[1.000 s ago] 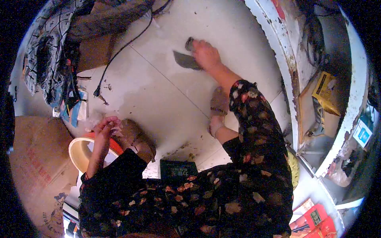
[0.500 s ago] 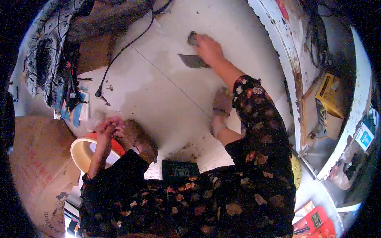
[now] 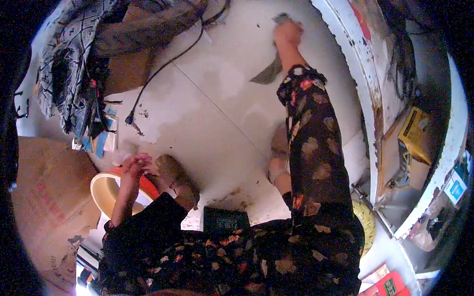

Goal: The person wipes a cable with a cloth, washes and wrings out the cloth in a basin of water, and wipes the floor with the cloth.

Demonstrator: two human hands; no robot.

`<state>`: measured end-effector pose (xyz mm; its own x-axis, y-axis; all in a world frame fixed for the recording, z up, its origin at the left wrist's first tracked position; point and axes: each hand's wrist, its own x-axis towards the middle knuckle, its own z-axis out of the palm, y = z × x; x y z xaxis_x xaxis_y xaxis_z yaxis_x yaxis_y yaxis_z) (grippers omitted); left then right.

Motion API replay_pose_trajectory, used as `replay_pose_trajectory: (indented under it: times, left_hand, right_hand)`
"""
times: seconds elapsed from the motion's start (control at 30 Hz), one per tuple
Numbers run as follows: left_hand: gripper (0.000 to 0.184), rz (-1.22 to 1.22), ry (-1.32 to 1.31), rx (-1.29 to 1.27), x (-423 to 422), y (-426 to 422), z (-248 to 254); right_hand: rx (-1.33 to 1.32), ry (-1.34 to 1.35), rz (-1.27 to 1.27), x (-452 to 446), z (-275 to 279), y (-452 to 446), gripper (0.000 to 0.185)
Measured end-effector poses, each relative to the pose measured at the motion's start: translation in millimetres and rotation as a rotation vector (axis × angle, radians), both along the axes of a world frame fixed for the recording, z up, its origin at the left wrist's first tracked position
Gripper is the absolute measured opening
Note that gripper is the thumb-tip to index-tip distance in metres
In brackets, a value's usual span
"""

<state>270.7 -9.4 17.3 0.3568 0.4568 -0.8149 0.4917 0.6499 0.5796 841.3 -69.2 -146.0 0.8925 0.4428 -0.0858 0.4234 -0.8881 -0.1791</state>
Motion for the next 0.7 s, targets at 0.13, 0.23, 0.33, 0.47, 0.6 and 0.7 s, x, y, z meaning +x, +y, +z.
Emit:
replay_pose_trajectory:
  times: [0.13, 0.23, 0.33, 0.47, 0.6, 0.7]
  left_hand:
    - [0.025, 0.032, -0.008, -0.07, 11, -2, 6]
    - [0.025, -0.045, -0.037, 0.006, 19, 2, 8]
    - [0.025, -0.052, -0.042, 0.045, 12, 3, 8]
    - [0.025, 0.013, -0.048, -0.039, 3, 2, 4]
    - [0.025, 0.003, -0.037, -0.05, 8, 1, -4]
    - [0.026, -0.001, -0.063, -0.113, 5, 2, -3]
  right_hand:
    - [0.101, -0.001, 0.458, -60, -11, 34, 0.025]
    - [0.104, 0.093, 0.739, -146, 17, 19, 0.027]
    - [0.162, 0.102, 0.83, -152, 1, -6, 0.031]
    - [0.03, 0.12, 0.329, -53, 11, 11, 0.034]
    - [0.045, 0.006, 0.35, -61, 9, 9, 0.036]
    - [0.057, 0.14, 0.603, -92, 16, -17, 0.035]
